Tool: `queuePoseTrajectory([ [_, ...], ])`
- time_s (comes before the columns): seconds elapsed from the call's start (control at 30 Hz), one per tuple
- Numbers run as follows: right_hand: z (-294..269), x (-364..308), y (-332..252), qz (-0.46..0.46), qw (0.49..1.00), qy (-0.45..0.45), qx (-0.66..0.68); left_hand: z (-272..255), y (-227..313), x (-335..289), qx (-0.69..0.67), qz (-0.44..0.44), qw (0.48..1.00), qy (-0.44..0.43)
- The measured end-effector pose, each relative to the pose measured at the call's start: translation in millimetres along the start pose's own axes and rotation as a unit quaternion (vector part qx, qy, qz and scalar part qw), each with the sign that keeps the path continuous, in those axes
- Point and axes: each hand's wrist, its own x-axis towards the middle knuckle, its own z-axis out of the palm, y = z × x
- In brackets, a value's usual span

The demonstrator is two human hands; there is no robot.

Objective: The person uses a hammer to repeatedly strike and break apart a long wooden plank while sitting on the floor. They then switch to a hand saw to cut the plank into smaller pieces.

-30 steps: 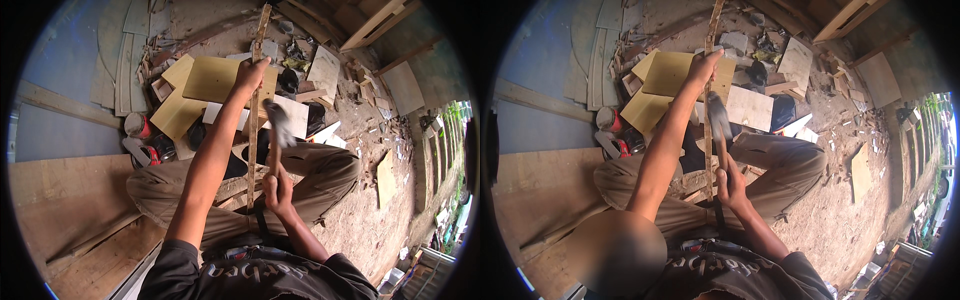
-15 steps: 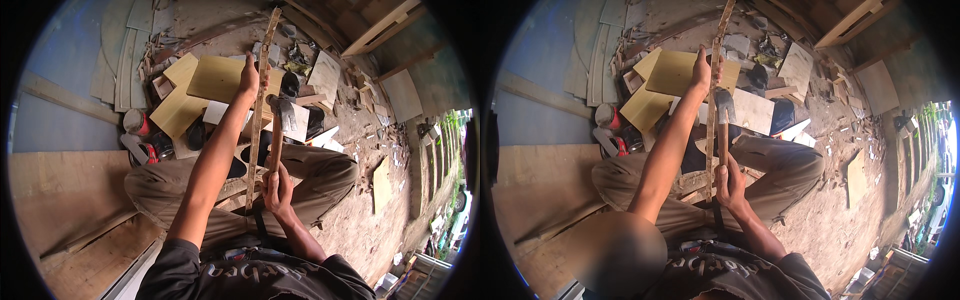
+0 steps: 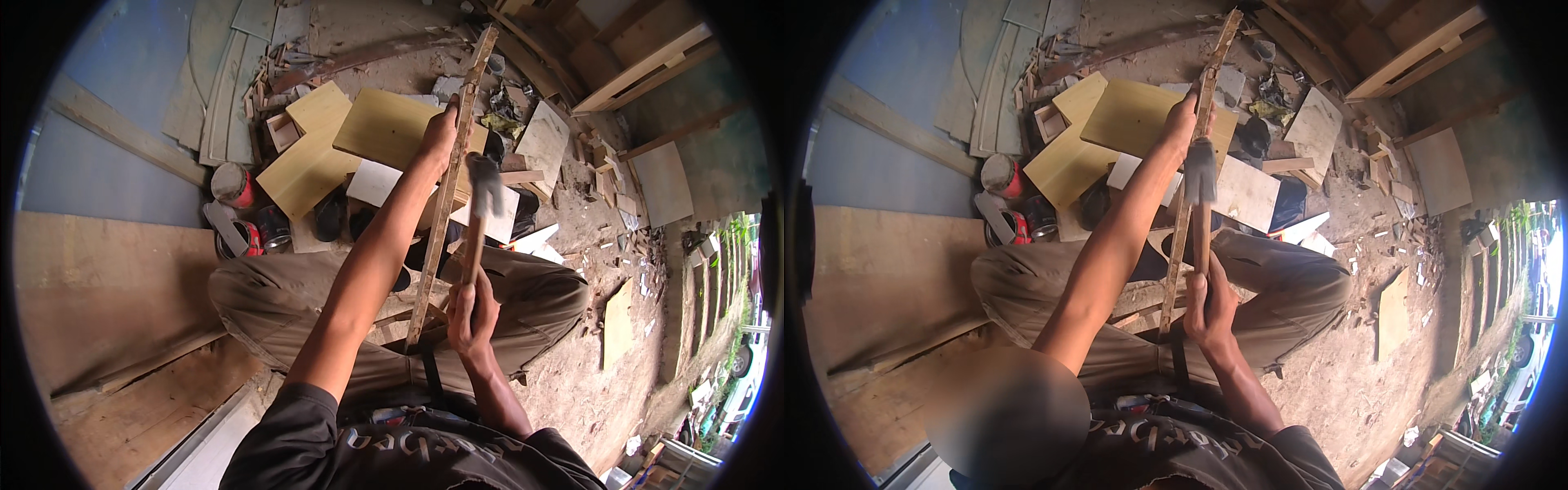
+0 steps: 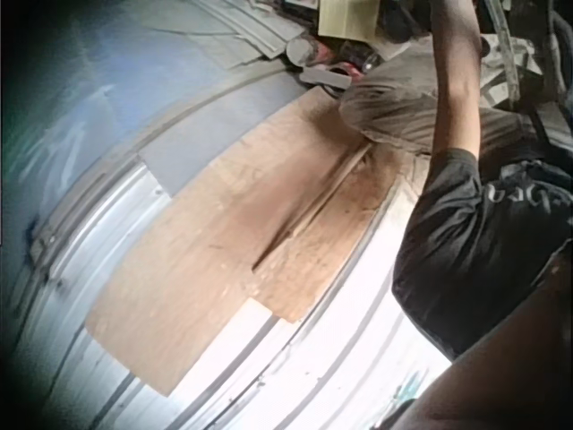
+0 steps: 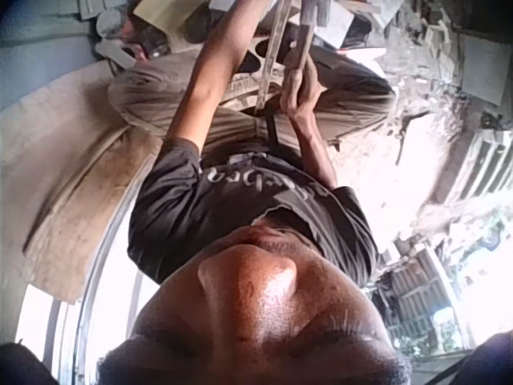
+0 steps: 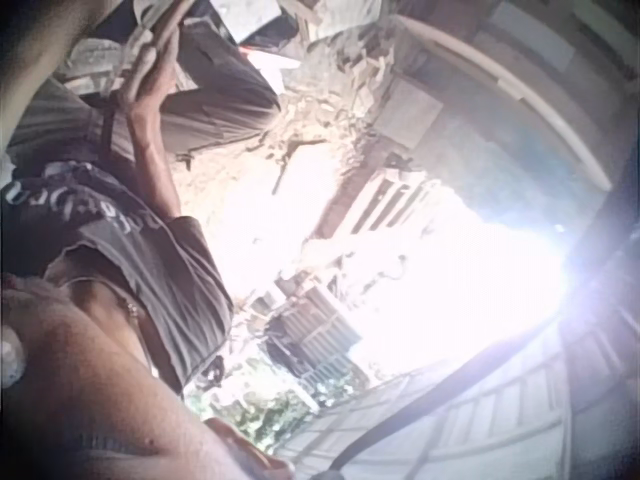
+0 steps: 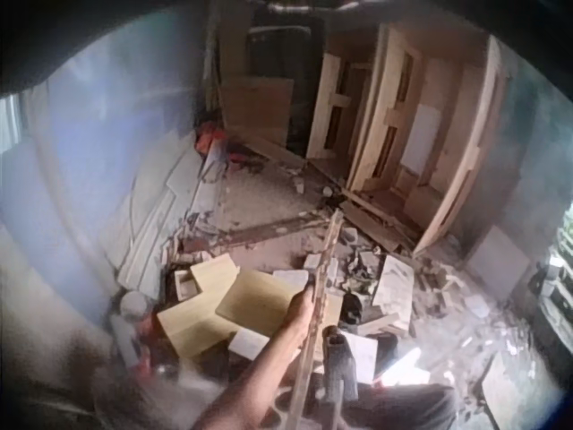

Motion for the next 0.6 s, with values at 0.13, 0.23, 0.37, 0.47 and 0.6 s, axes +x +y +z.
queuePoseTrajectory([
  [0.13,-5,0,-2,-0.148,0.989,0.001,-0.023,-1,0,-2,0.001,0.004,1.0,0.0],
  [0.23,5,1,11,-0.031,0.998,-0.016,-0.06,2,1,-1,0.019,-0.004,1.0,0.015],
  [0.37,9,-4,14,0.077,0.996,-0.036,-0.008,5,4,-2,0.036,-0.02,0.999,0.026],
  [0.47,9,-12,13,0.029,0.998,-0.01,0.057,4,1,-2,0.019,-0.02,0.999,0.026],
  [0.6,7,-11,16,-0.02,0.999,-0.009,0.039,0,-1,0,0.002,-0.014,1.0,0.013],
])
